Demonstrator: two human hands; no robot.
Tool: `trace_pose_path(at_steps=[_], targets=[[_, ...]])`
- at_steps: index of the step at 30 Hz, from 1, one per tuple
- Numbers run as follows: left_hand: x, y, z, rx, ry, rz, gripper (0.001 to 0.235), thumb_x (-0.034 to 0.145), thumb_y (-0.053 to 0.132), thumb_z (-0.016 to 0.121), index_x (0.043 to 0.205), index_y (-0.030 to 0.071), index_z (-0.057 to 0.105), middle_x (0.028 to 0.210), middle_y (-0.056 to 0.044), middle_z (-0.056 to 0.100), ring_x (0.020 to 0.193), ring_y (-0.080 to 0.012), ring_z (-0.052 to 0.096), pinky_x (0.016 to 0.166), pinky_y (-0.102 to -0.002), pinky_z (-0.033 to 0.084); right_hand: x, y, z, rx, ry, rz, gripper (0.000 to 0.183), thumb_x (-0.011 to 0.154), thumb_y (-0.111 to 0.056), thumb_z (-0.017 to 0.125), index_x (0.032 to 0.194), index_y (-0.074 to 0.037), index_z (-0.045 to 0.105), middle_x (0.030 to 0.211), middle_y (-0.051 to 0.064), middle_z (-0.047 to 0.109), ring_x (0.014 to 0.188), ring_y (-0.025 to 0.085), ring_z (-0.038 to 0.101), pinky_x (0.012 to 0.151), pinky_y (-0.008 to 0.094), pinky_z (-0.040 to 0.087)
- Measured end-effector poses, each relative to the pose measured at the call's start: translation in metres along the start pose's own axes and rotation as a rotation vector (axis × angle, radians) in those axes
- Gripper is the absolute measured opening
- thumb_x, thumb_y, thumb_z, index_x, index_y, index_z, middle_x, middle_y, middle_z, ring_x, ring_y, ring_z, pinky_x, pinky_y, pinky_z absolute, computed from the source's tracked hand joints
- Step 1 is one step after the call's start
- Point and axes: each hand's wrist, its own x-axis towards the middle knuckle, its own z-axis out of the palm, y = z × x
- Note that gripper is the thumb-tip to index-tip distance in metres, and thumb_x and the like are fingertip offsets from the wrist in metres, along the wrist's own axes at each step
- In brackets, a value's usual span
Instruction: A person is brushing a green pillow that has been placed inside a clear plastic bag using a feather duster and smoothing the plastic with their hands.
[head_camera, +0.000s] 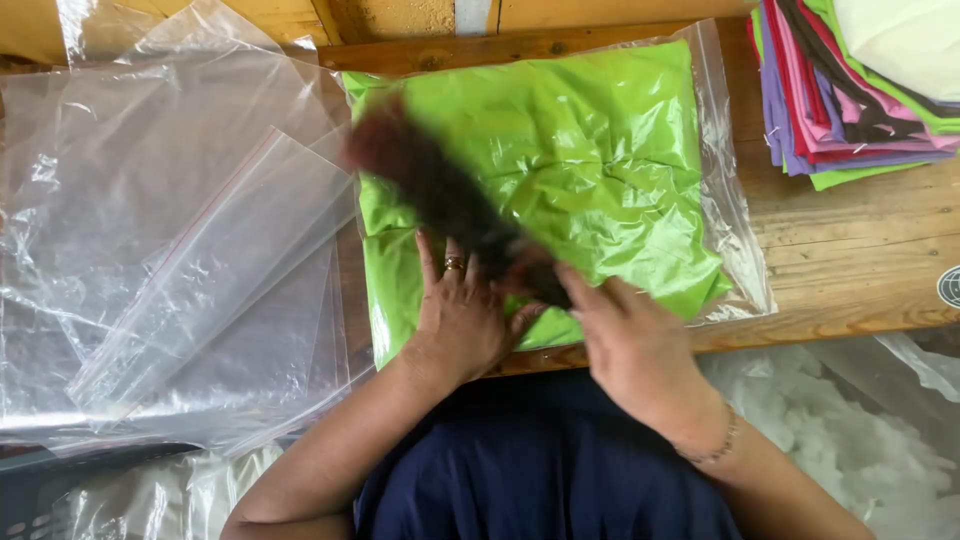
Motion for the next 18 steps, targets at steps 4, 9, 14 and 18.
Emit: trace_pose_path(at_steps=[4, 9, 14, 18], targets=[[0.009, 0.005, -0.034, 0.096, -0.442, -0.112, 0.093, 0.091, 0.08, 0.018, 0.147, 0.014, 0.053, 0.153, -0.018, 0.047, 0.151, -0.0481, 0.023, 0.118, -0.075, -0.008, 0.007, 0.026, 0.013, -0.178, -0.088, 0.011, 0.049, 0.096, -0.014, 0.053, 0.144, -0.022, 0.058, 0.088, 0.011, 0.059, 0.069, 0.036, 0.068, 0.06, 0.048, 0.06], [0.008, 0.006, -0.041, 0.046, -0.384, -0.074, 0.091, 0.099, 0.073, 0.02, 0.163, 0.008, 0.018, 0.169, -0.025, 0.004, 0.153, -0.0517, -0.006, 0.116, -0.075, -0.008, -0.011, 0.132, -0.009, -0.224, -0.234, 0.621, 0.045, 0.111, -0.025, 0.047, 0.151, -0.01, 0.06, 0.117, 0.034, 0.07, 0.103, 0.055, 0.068, 0.086, 0.065, 0.051], [0.011, 0.005, -0.033, 0.05, -0.375, -0.077, 0.094, 0.097, 0.075, 0.019, 0.163, 0.007, 0.015, 0.169, -0.025, -0.001, 0.153, -0.0528, -0.007, 0.115, -0.076, -0.009, -0.002, 0.07, -0.004, -0.147, -0.041, 0.467, 0.043, 0.111, -0.018, 0.05, 0.149, 0.001, 0.057, 0.11, 0.031, 0.068, 0.095, 0.047, 0.069, 0.083, 0.055, 0.054], [-0.014, -0.01, 0.038, -0.277, 0.27, -0.066, 0.109, 0.088, 0.076, 0.053, 0.139, -0.018, 0.033, 0.138, -0.047, 0.038, 0.128, -0.0628, 0.047, 0.122, -0.07, 0.007, 0.004, -0.004, 0.012, -0.153, -0.074, -0.003, 0.045, 0.098, -0.015, 0.049, 0.142, -0.019, 0.059, 0.097, 0.004, 0.055, 0.062, 0.026, 0.066, 0.055, 0.04, 0.06]])
